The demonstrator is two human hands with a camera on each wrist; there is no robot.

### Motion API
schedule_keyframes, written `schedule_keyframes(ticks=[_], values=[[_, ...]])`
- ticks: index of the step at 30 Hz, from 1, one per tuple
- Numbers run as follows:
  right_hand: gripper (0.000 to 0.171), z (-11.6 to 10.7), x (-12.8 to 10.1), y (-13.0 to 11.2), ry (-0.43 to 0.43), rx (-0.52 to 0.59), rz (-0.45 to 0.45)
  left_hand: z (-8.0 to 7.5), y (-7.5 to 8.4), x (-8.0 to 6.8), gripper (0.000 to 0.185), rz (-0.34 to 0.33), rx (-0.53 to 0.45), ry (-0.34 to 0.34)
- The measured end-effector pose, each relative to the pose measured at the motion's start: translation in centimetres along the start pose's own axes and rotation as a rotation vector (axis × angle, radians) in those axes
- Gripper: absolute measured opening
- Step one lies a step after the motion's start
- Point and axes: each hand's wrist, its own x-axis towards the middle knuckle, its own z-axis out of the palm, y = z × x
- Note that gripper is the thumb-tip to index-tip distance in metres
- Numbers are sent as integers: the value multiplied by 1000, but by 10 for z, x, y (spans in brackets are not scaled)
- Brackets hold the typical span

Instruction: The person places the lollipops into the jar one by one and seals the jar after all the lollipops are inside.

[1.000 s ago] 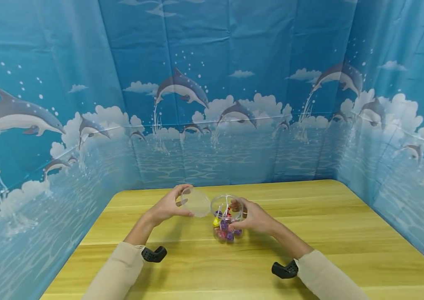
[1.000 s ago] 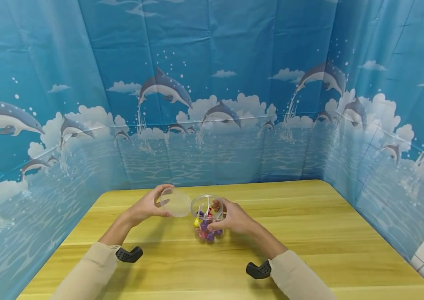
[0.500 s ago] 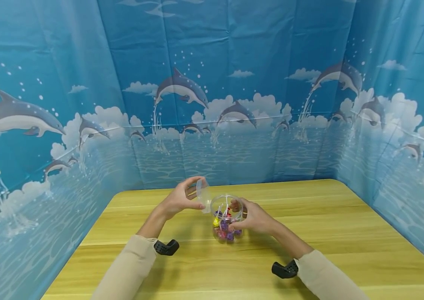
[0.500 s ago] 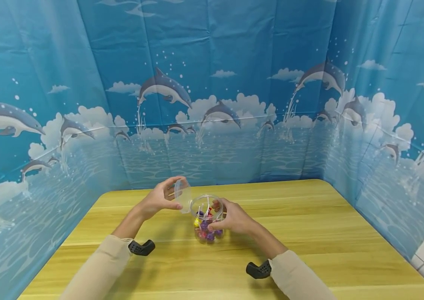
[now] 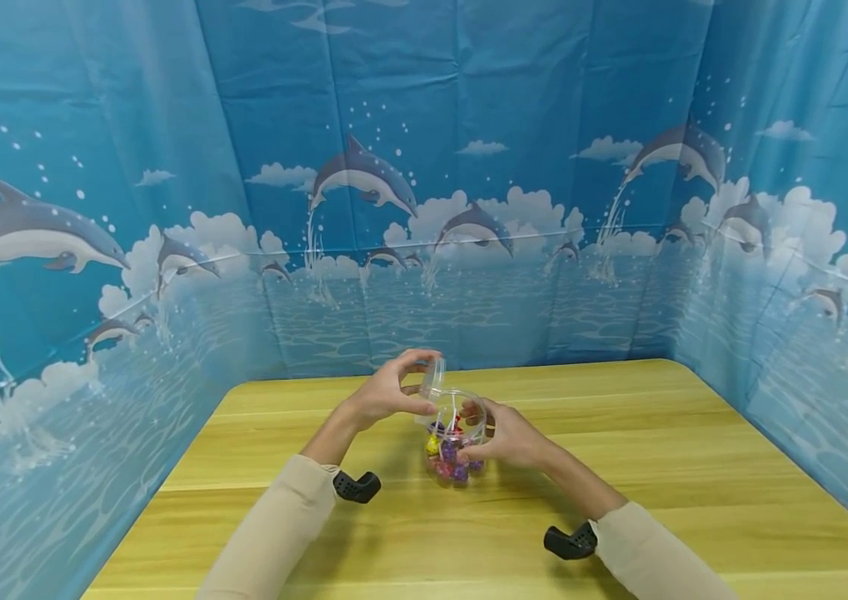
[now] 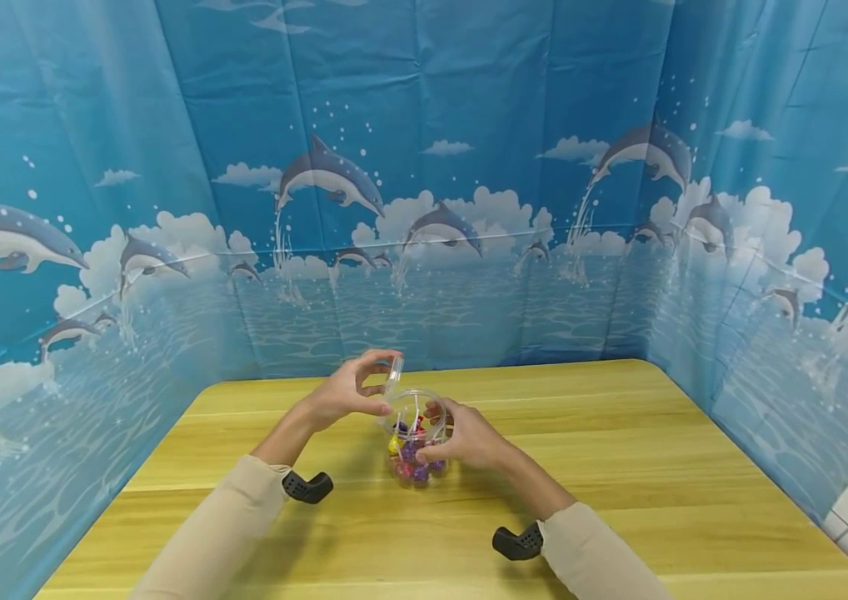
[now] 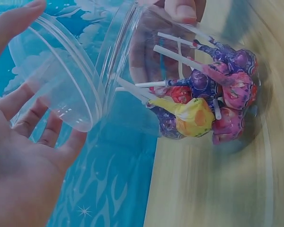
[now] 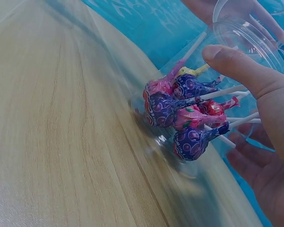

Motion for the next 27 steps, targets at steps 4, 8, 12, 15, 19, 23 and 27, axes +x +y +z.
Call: schedule_keyframes(ticks=[4, 8, 12, 15, 19, 23, 27], values=[[96, 0, -2, 0, 2, -11, -5, 2, 4, 3, 77, -29, 82, -11], [93, 1, -2, -1, 0, -10, -5, 4, 6, 7, 78, -49, 148, -24], [85, 1, -2, -1, 0, -6, -2, 7, 9, 11, 79, -49, 205, -46], [81, 1, -2, 0, -1, -8, -3, 10, 8, 13, 82, -59, 240, -54], [73, 1, -3, 0, -1, -12, -9, 14, 7, 16, 82, -64, 288, -64], [68, 1, -3, 0, -3, -8, -7, 16, 7, 19, 80, -55, 338, -92], [72, 1, -5, 0, -12, 19, -5, 18, 8, 21, 82, -55, 379, -126]])
